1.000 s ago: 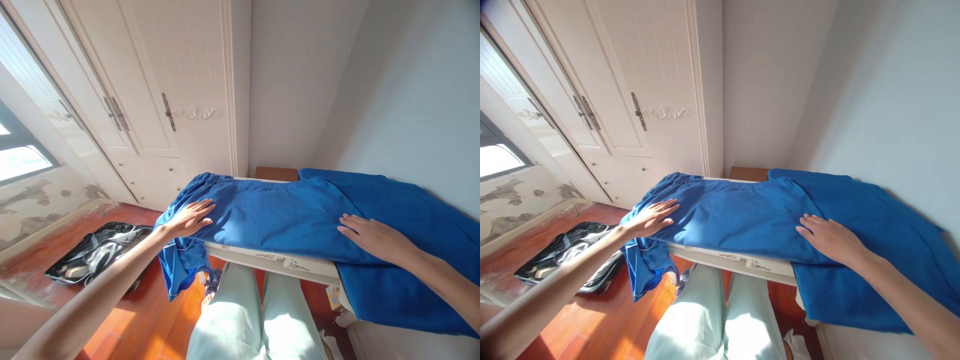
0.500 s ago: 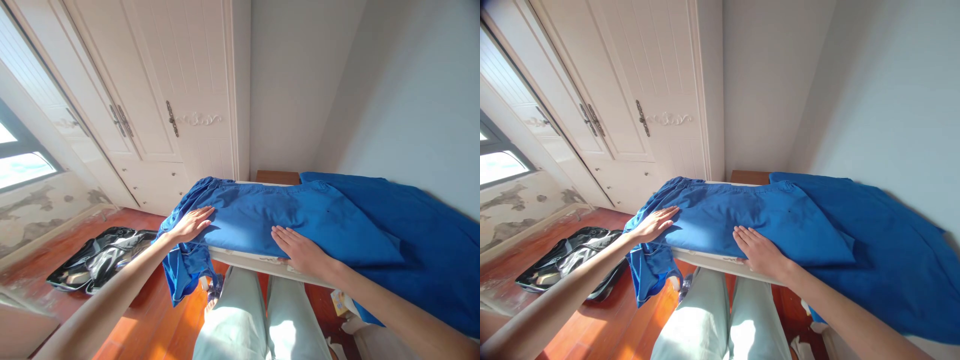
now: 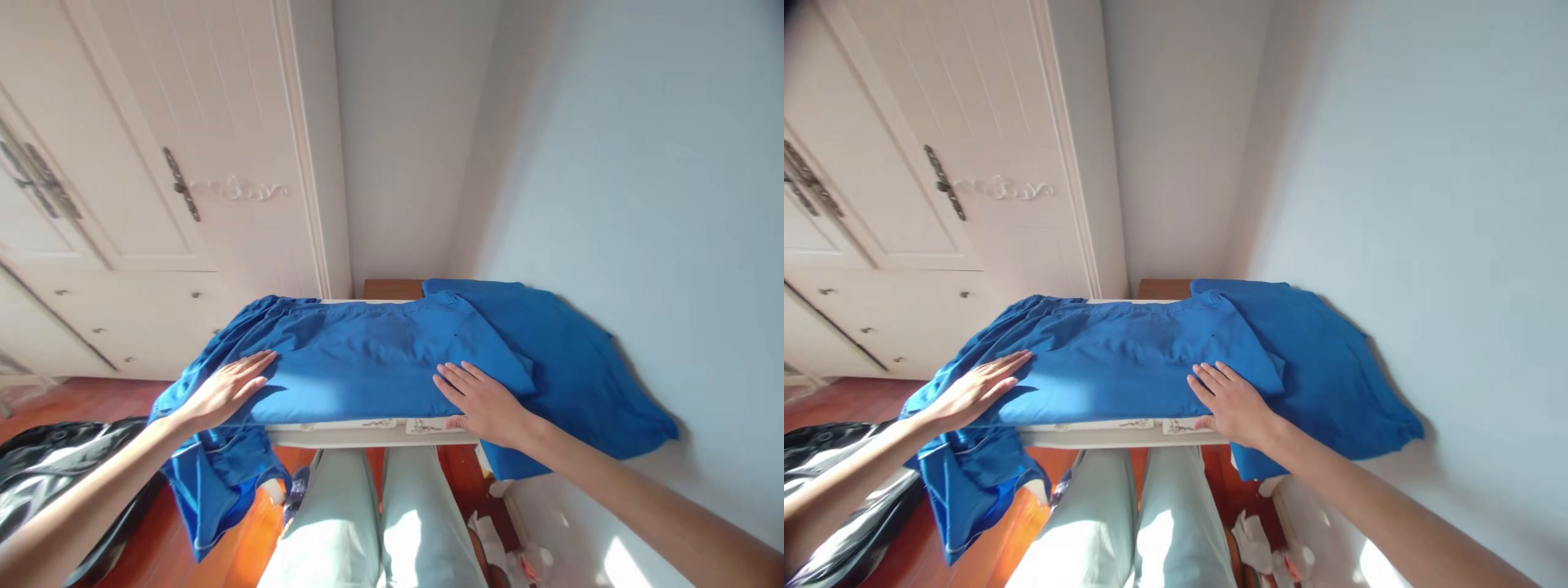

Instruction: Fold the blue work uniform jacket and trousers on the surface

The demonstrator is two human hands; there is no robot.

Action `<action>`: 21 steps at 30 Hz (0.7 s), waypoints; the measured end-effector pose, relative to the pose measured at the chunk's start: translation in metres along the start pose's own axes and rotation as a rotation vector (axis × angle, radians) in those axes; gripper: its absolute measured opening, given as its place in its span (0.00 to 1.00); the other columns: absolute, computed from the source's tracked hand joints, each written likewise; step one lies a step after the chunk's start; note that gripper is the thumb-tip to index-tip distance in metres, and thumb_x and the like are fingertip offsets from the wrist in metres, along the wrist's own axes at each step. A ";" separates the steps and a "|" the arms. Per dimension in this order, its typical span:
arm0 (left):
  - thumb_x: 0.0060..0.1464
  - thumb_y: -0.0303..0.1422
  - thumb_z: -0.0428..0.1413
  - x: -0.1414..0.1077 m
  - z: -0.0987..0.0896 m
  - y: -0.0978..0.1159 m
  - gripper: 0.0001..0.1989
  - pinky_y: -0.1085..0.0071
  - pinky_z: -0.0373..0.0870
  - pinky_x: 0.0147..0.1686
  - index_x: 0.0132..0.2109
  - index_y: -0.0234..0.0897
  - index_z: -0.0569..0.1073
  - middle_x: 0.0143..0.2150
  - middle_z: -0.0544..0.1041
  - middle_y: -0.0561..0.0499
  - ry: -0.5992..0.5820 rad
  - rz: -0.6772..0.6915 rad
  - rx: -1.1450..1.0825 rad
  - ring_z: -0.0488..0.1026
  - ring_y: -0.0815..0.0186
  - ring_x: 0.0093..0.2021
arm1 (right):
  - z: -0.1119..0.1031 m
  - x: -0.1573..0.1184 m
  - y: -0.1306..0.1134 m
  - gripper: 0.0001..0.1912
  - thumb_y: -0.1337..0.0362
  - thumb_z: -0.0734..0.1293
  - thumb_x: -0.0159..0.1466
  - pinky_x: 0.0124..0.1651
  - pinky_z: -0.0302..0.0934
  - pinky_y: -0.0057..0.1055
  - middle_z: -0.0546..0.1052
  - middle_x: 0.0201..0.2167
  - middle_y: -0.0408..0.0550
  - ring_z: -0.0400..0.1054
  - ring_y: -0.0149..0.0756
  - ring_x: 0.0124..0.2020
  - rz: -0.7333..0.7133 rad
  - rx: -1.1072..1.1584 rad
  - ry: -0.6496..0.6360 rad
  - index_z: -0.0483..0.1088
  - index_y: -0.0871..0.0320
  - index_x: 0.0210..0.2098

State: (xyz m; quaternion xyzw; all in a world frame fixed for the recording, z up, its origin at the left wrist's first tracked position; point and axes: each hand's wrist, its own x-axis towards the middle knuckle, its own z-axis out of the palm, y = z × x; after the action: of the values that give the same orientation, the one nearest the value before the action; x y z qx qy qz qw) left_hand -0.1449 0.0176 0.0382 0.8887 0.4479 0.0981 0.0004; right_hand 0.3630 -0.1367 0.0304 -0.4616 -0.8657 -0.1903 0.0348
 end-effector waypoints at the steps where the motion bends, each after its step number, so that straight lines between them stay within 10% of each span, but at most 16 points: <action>1: 0.64 0.53 0.35 0.001 0.002 -0.002 0.35 0.61 0.55 0.68 0.69 0.39 0.60 0.70 0.61 0.48 0.007 -0.004 0.000 0.59 0.58 0.69 | -0.004 -0.012 0.010 0.38 0.42 0.59 0.68 0.68 0.52 0.53 0.60 0.68 0.61 0.55 0.53 0.68 0.026 -0.008 -0.018 0.60 0.64 0.67; 11: 0.60 0.59 0.38 0.016 0.001 0.001 0.39 0.58 0.60 0.66 0.63 0.37 0.70 0.67 0.68 0.48 -0.023 -0.120 -0.066 0.63 0.55 0.67 | -0.043 -0.089 0.069 0.42 0.38 0.52 0.68 0.70 0.52 0.49 0.54 0.71 0.57 0.50 0.50 0.70 0.507 0.325 -0.235 0.51 0.61 0.71; 21: 0.56 0.55 0.41 0.009 0.002 0.016 0.38 0.54 0.57 0.66 0.59 0.32 0.73 0.62 0.72 0.42 0.119 -0.216 0.064 0.64 0.51 0.66 | -0.032 -0.071 0.077 0.27 0.45 0.61 0.66 0.59 0.64 0.52 0.77 0.50 0.61 0.71 0.54 0.53 0.707 0.324 0.168 0.74 0.60 0.50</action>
State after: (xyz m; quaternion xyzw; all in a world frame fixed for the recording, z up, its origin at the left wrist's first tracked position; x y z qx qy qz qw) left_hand -0.1268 0.0158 0.0389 0.8273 0.5433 0.1357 -0.0439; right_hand 0.4625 -0.1652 0.0666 -0.7024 -0.6665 -0.0645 0.2414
